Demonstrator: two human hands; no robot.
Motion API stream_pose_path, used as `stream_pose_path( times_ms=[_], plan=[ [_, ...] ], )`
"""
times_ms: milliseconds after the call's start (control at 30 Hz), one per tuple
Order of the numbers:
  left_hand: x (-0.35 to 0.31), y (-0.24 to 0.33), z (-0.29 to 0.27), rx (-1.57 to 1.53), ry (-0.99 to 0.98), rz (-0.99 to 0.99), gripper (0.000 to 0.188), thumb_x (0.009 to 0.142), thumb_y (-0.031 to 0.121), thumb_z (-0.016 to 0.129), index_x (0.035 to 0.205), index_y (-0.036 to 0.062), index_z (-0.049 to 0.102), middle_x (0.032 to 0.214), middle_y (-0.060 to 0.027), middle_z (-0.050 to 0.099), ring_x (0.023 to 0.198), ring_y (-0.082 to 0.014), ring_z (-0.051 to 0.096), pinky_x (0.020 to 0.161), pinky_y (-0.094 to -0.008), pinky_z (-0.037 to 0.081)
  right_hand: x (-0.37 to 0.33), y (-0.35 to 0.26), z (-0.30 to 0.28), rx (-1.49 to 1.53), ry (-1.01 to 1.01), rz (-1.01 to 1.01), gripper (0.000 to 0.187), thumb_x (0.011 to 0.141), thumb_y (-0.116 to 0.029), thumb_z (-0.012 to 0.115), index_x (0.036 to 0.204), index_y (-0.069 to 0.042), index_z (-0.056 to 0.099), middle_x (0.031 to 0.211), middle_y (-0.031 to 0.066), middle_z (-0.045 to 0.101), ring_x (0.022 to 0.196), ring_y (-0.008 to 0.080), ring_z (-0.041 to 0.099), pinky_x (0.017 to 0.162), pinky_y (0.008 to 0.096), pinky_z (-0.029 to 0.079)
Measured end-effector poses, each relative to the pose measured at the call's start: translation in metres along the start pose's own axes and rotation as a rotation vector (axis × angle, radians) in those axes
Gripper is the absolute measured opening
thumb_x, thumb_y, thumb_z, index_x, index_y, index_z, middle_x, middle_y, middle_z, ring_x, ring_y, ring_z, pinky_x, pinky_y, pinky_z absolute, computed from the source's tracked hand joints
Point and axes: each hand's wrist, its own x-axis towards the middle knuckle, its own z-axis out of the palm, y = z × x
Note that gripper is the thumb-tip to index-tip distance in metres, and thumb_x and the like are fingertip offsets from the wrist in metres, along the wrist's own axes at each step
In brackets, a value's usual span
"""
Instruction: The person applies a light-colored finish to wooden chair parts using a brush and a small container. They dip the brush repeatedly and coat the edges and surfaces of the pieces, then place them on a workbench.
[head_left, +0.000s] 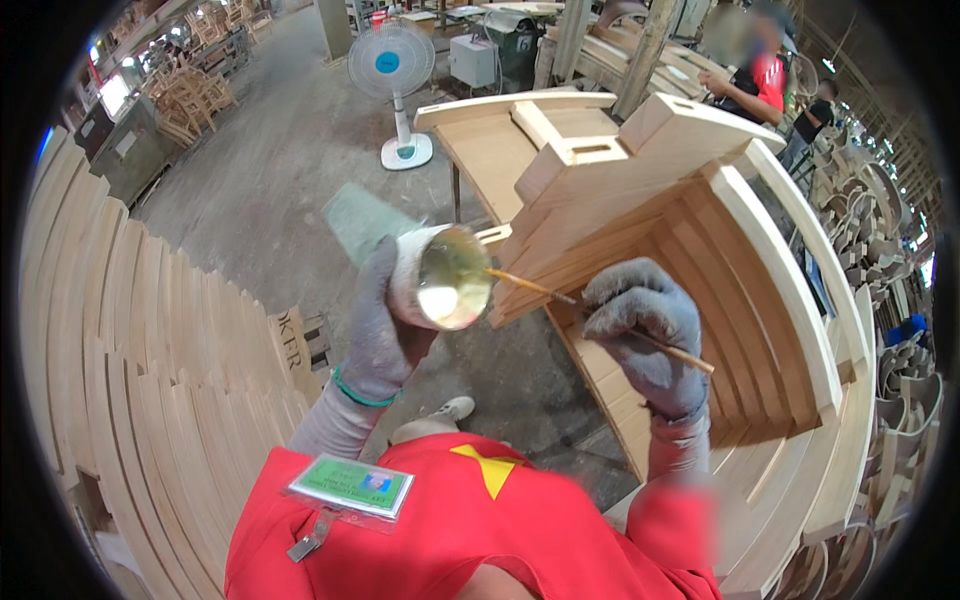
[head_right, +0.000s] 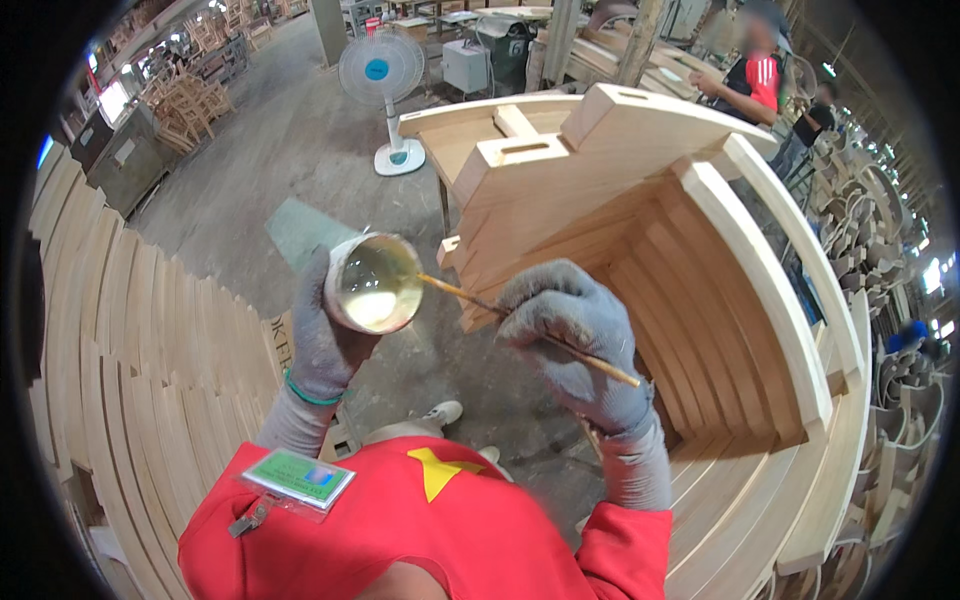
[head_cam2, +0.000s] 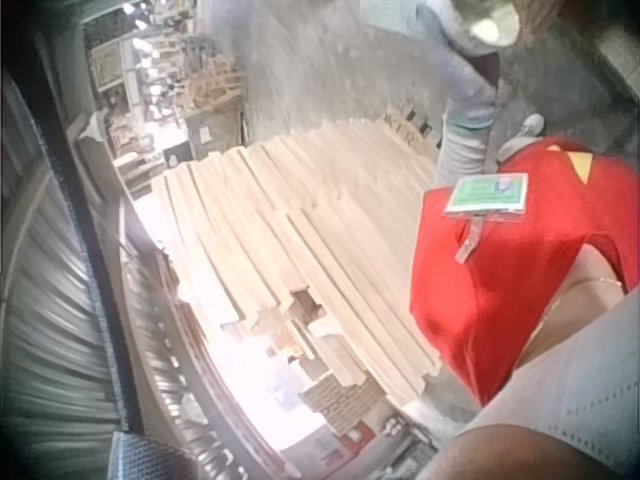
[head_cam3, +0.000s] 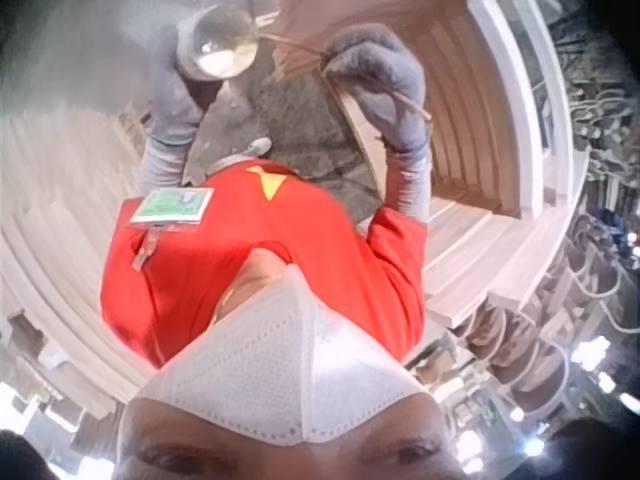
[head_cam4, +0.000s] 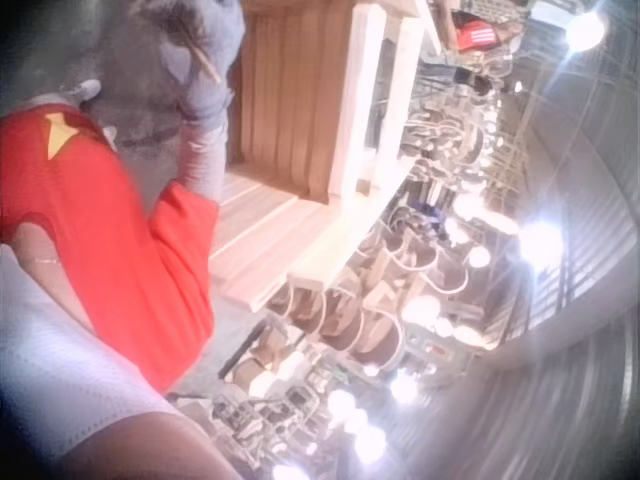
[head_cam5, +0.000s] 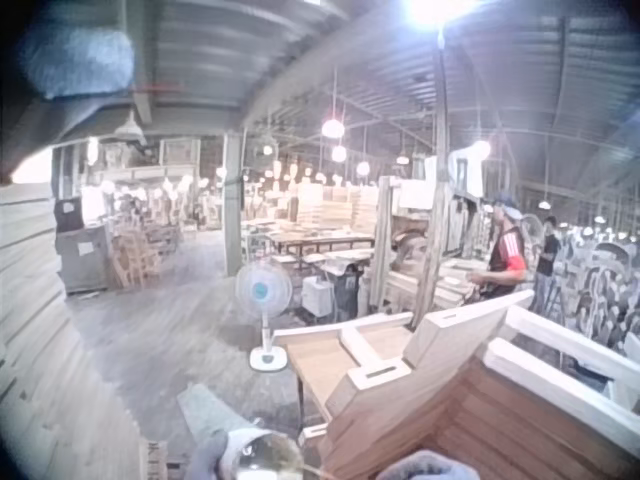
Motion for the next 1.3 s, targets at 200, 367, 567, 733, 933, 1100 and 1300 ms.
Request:
stream_pose_path(
  times_ms=[200, 367, 567, 733, 933, 1100, 1300],
  plan=[
    [0.001, 0.023, -0.062, -0.254, -0.044, -0.072, 0.051, 0.095, 0.043, 0.034, 0.131, 0.0078, 0.039, 0.128, -0.0139, 0.048, 0.114, -0.0332, 0.052, 0.086, -0.0487, 0.050, 0.006, 0.019, 0.061, 0.176, 0.219, 0.072, 0.015, 0.075, 0.002, 0.060, 0.090, 0.001, 0.064, 0.091, 0.0120, 0.061, 0.089, 0.0193, 0.059, 0.075, 0.0289, 0.048],
    [-0.002, 0.046, -0.099, -0.063, -0.333, -0.010, 0.058, 0.091, 0.047, 0.042, 0.135, 0.0104, 0.035, 0.134, -0.0145, 0.042, 0.116, -0.0427, 0.047, 0.083, -0.0473, 0.049, 0.038, 0.050, 0.143, 0.564, 0.346, 0.248, 0.016, 0.086, -0.001, 0.049, 0.100, 0.005, 0.055, 0.094, 0.0126, 0.059, 0.090, 0.0209, 0.060, 0.081, 0.0340, 0.051],
    [0.005, 0.090, -0.184, -0.088, -0.276, 0.030, 0.068, 0.088, 0.043, 0.052, 0.141, 0.0121, 0.023, 0.140, -0.0124, 0.034, 0.121, -0.0344, 0.044, 0.090, -0.0478, 0.046, 0.115, 0.079, 0.235, 0.777, 0.445, 0.477, 0.014, 0.085, -0.007, 0.062, 0.094, 0.000, 0.053, 0.075, 0.0110, 0.062, 0.064, 0.0185, 0.063, 0.057, 0.0300, 0.054],
    [0.012, 0.139, -0.255, 0.373, -0.062, 0.293, 0.045, 0.088, 0.041, 0.050, 0.121, 0.0107, 0.043, 0.118, -0.0086, 0.048, 0.107, -0.0279, 0.049, 0.089, -0.0428, 0.043, 0.163, 0.089, 0.316, 0.594, 0.259, 0.299, 0.018, 0.076, -0.005, 0.071, 0.090, -0.001, 0.061, 0.081, 0.0062, 0.063, 0.074, 0.0137, 0.061, 0.066, 0.0265, 0.050],
    [0.004, 0.196, -0.271, 1.428, 0.098, 0.599, 0.078, 0.073, 0.024, 0.071, 0.136, 0.0024, 0.029, 0.131, -0.0127, 0.047, 0.118, -0.0259, 0.046, 0.099, -0.0385, 0.037, 0.222, 0.120, 0.376, 0.759, -0.773, 0.318, 0.027, 0.086, -0.017, 0.060, 0.110, -0.005, 0.062, 0.090, 0.0054, 0.064, 0.078, 0.0101, 0.058, 0.067, 0.0263, 0.050],
    [0.037, 0.227, -0.260, 0.743, 0.285, 0.183, 0.082, 0.069, 0.021, 0.073, 0.135, 0.0022, 0.029, 0.125, -0.0120, 0.051, 0.111, -0.0257, 0.051, 0.094, -0.0363, 0.041, 0.253, 0.163, 0.394, 0.983, -0.466, 0.558, 0.044, 0.091, -0.022, 0.055, 0.128, 0.000, 0.047, 0.101, 0.0100, 0.063, 0.087, 0.0126, 0.060, 0.072, 0.0272, 0.052],
    [0.076, 0.233, -0.366, 1.840, 0.044, 0.675, 0.057, 0.085, 0.031, 0.053, 0.133, 0.0072, 0.034, 0.127, -0.0081, 0.049, 0.105, -0.0227, 0.053, 0.087, -0.0394, 0.046, 0.297, 0.215, 0.442, 0.666, -0.273, 0.250, 0.046, 0.088, -0.021, 0.055, 0.126, 0.002, 0.043, 0.112, 0.0141, 0.058, 0.102, 0.0184, 0.057, 0.085, 0.0318, 0.047]
  ],
)
